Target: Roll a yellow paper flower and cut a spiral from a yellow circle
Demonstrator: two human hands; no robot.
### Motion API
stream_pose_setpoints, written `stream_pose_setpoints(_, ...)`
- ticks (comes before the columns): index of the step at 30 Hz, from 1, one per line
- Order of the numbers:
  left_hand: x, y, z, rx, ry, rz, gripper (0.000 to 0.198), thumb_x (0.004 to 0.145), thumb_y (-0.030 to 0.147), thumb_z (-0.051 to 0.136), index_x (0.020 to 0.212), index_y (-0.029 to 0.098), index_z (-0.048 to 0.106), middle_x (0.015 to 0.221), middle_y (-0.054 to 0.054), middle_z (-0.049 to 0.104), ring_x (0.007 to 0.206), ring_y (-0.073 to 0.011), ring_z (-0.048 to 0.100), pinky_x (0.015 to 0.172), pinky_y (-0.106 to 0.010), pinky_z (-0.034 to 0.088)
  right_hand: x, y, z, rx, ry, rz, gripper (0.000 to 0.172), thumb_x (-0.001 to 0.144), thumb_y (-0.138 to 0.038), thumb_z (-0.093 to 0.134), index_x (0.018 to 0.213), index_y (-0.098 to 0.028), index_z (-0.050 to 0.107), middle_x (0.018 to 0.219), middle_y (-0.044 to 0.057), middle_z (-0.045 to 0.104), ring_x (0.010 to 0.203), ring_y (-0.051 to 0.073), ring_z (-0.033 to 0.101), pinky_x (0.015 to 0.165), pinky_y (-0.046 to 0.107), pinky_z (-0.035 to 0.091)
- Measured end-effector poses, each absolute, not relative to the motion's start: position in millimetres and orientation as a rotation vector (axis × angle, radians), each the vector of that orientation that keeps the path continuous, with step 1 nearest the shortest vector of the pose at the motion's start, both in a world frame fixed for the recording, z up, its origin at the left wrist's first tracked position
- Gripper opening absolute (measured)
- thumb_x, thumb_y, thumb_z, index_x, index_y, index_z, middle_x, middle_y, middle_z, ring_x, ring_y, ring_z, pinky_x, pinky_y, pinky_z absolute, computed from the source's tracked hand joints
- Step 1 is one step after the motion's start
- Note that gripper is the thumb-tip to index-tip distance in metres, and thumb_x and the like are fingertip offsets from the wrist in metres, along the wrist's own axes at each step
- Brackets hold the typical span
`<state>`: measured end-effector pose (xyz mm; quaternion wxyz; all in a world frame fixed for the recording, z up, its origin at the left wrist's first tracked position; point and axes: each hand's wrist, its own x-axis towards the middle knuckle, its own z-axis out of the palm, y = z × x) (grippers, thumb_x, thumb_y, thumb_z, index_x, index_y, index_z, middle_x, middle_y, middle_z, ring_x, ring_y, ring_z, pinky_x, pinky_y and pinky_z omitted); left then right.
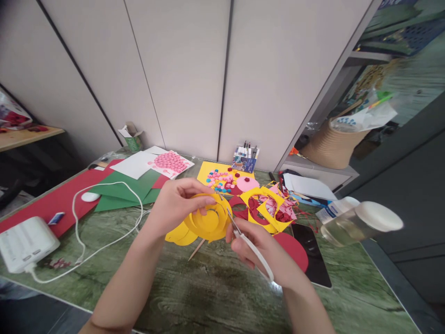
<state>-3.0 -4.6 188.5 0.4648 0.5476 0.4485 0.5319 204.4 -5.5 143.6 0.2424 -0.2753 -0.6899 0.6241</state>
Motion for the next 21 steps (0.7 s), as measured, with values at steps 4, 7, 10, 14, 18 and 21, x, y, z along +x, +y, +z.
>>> stream_pose_setpoints(4, -7, -4, 188, 1.383, 1.120, 1.281, 0.009, 0.066, 0.022, 0.071, 0.073, 0.017, 0.069, 0.075, -0.001, 0.069, 0.047, -0.0047, 0.057, 0.047, -0.016, 0.045, 205, -6, 147, -0.770, -1.914, 1.703, 0.041, 0.083, -0.058, 0.049, 0.083, -0.017, 0.049, 0.054, -0.007, 0.035, 0.045, 0.006, 0.026, 0.041, 0.020, 0.022)
stream_pose_setpoints(7, -8, -3, 189, 1.404, 1.129, 1.268, 0.011, 0.066, 0.023, 0.071, 0.075, 0.017, 0.069, 0.080, -0.002, 0.070, 0.048, -0.0044, 0.056, 0.047, -0.016, 0.047, 206, -5, 148, -0.791, -1.923, 1.704, 0.042, 0.082, -0.058, 0.050, 0.084, -0.016, 0.050, 0.054, -0.007, 0.036, 0.045, 0.006, 0.027, 0.041, 0.020, 0.022)
stream_pose_setpoints(10, -9, -3, 190, 1.387, 1.133, 1.262, 0.015, 0.066, 0.022, 0.071, 0.080, 0.017, 0.068, 0.081, -0.002, 0.071, 0.048, -0.0049, 0.056, 0.047, -0.016, 0.048, 206, -4, 150, -0.811, -1.932, 1.698, 0.040, 0.082, -0.056, 0.052, 0.083, -0.016, 0.050, 0.054, -0.007, 0.037, 0.045, 0.006, 0.027, 0.041, 0.020, 0.022)
stream_pose_setpoints(14, -12, -3, 191, 1.410, 1.156, 1.225, 0.014, 0.066, 0.025, 0.070, 0.078, 0.017, 0.067, 0.082, -0.003, 0.071, 0.052, -0.0066, 0.059, 0.051, -0.018, 0.050, 208, -4, 151, -0.867, -1.951, 1.726, 0.041, 0.082, -0.058, 0.051, 0.084, -0.017, 0.050, 0.055, -0.007, 0.035, 0.045, 0.006, 0.026, 0.040, 0.020, 0.021)
stream_pose_setpoints(18, -16, -4, 192, 1.456, 1.178, 1.170, 0.013, 0.068, 0.025, 0.069, 0.077, 0.017, 0.068, 0.082, -0.004, 0.071, 0.055, -0.0083, 0.061, 0.053, -0.020, 0.052, 212, -3, 150, -0.935, -1.969, 1.762, 0.043, 0.080, -0.060, 0.051, 0.086, -0.017, 0.051, 0.059, -0.006, 0.035, 0.046, 0.006, 0.026, 0.040, 0.020, 0.020)
stream_pose_setpoints(21, -21, -4, 192, 1.492, 1.174, 1.124, 0.011, 0.069, 0.024, 0.067, 0.077, 0.017, 0.069, 0.080, -0.003, 0.070, 0.056, -0.0085, 0.061, 0.055, -0.020, 0.051, 215, -2, 148, -0.969, -1.999, 1.775, 0.040, 0.081, -0.056, 0.053, 0.086, -0.017, 0.051, 0.065, -0.004, 0.038, 0.048, 0.005, 0.028, 0.040, 0.019, 0.020)
